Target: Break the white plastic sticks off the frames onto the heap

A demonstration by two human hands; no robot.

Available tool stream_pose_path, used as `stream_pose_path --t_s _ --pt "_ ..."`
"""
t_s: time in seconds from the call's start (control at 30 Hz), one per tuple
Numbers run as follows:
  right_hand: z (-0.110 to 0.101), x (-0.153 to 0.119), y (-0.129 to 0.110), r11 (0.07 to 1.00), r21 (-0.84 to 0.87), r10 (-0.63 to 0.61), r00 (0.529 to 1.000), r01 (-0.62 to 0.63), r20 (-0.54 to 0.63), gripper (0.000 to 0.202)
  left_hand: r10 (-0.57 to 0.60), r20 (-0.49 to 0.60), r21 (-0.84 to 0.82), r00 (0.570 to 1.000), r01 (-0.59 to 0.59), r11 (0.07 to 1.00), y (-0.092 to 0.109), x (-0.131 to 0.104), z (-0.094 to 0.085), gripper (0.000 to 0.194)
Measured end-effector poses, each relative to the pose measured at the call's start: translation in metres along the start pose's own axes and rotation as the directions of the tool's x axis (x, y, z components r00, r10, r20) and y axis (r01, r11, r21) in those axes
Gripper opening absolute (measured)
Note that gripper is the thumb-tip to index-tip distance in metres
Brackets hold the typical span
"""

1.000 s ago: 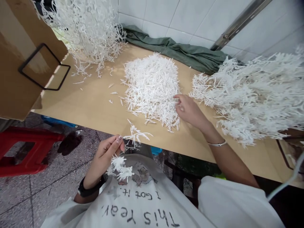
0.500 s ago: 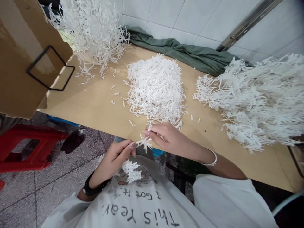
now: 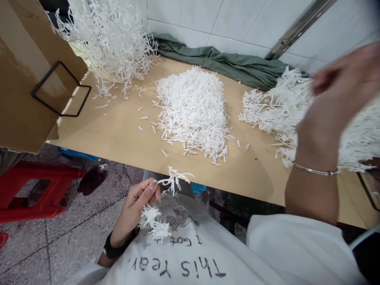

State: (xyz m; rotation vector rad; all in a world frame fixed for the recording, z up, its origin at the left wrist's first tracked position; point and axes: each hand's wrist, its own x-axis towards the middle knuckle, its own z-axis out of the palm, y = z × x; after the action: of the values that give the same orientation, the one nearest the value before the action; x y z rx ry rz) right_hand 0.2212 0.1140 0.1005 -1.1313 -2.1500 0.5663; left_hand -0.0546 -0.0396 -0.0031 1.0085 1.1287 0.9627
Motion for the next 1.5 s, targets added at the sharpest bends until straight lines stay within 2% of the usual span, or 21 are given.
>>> stream_pose_path --t_s 0.07,0.2,0.3,0.37,0.47,0.53,0.67,0.77,0.87,0.93,0.97,1.07,1.13,1.2,1.27,1.33,1.4,1.5 --pt "0.002 0.0 0.006 0.994 -0.105 -0.017 1.0 0.014 -0.026 0.035 0.01 -0.005 -0.07 1.0 -0.01 0.998 -0.001 0.002 0.003 0.038" --pt "0.035 -0.008 0.016 0.96 -0.279 -0.039 0.998 0.023 -0.052 0.034 0.064 -0.019 -0.138 0.998 -0.066 0.988 0.002 0.013 0.013 0.036" --pt "0.058 -0.019 0.018 0.834 -0.552 -0.064 0.994 0.006 -0.085 0.041 0.087 -0.02 -0.168 0.996 -0.089 0.982 0.004 0.017 0.019 0.036" --pt "0.065 -0.03 0.011 0.754 -0.657 -0.073 0.995 0.012 -0.066 0.048 0.087 -0.009 -0.186 0.996 -0.087 0.979 0.005 0.018 0.021 0.036" --pt "0.071 -0.048 -0.009 0.764 -0.641 -0.065 0.997 0.072 0.035 0.053 0.068 -0.003 -0.218 0.998 -0.067 0.974 0.002 0.02 0.024 0.038" --pt "0.075 -0.056 -0.019 0.781 -0.62 -0.054 0.997 0.08 0.06 0.052 0.053 -0.021 -0.254 0.998 -0.057 0.966 -0.002 0.026 0.027 0.037" --pt "0.086 -0.054 -0.01 0.763 -0.642 0.062 0.997 -0.08 -0.051 0.056 0.013 -0.071 -0.367 0.997 -0.038 0.929 -0.011 0.05 0.035 0.032" --pt "0.093 -0.051 0.001 0.852 -0.504 0.122 0.99 -0.141 -0.07 0.054 -0.017 -0.09 -0.454 0.996 -0.026 0.89 -0.016 0.067 0.042 0.032" --pt "0.104 -0.058 0.001 0.979 -0.182 0.089 0.996 -0.088 -0.005 0.047 -0.013 -0.095 -0.474 0.995 -0.034 0.88 -0.018 0.076 0.045 0.034" --pt "0.116 -0.065 -0.003 0.999 0.003 0.042 0.999 -0.042 0.001 0.043 0.007 -0.077 -0.463 0.997 -0.042 0.885 -0.02 0.078 0.045 0.035" --pt "0.123 -0.067 -0.004 0.998 0.044 0.034 0.999 -0.033 -0.012 0.041 0.018 -0.065 -0.453 0.998 -0.046 0.89 -0.021 0.078 0.045 0.035" --pt "0.141 -0.067 -0.008 0.997 0.038 0.073 0.994 -0.07 -0.082 0.042 0.042 -0.044 -0.415 0.998 -0.056 0.908 -0.025 0.079 0.043 0.035" --pt "0.145 -0.065 -0.008 0.987 0.106 0.133 0.986 -0.123 -0.1 0.046 0.046 -0.034 -0.395 0.998 -0.055 0.917 -0.027 0.077 0.039 0.036" --pt "0.139 -0.063 -0.008 0.934 0.295 0.229 0.971 -0.199 -0.069 0.052 0.022 -0.01 -0.391 1.0 -0.025 0.92 -0.026 0.07 0.033 0.038" --pt "0.125 -0.064 -0.009 0.797 0.526 0.333 0.943 -0.298 0.03 0.056 -0.019 0.05 -0.383 0.999 0.037 0.923 -0.021 0.059 0.028 0.039" --pt "0.112 -0.067 -0.014 0.64 0.688 0.39 0.916 -0.342 0.093 0.057 -0.044 0.144 -0.338 0.989 0.091 0.937 -0.015 0.047 0.026 0.039" --pt "0.103 -0.071 -0.022 0.552 0.772 0.431 0.9 -0.316 0.061 0.057 -0.038 0.248 -0.268 0.968 0.106 0.957 -0.008 0.036 0.029 0.039" --pt "0.091 -0.072 -0.03 0.496 0.829 0.472 0.882 -0.258 -0.008 0.05 -0.016 0.348 -0.211 0.937 0.095 0.973 0.0 0.025 0.033 0.041"
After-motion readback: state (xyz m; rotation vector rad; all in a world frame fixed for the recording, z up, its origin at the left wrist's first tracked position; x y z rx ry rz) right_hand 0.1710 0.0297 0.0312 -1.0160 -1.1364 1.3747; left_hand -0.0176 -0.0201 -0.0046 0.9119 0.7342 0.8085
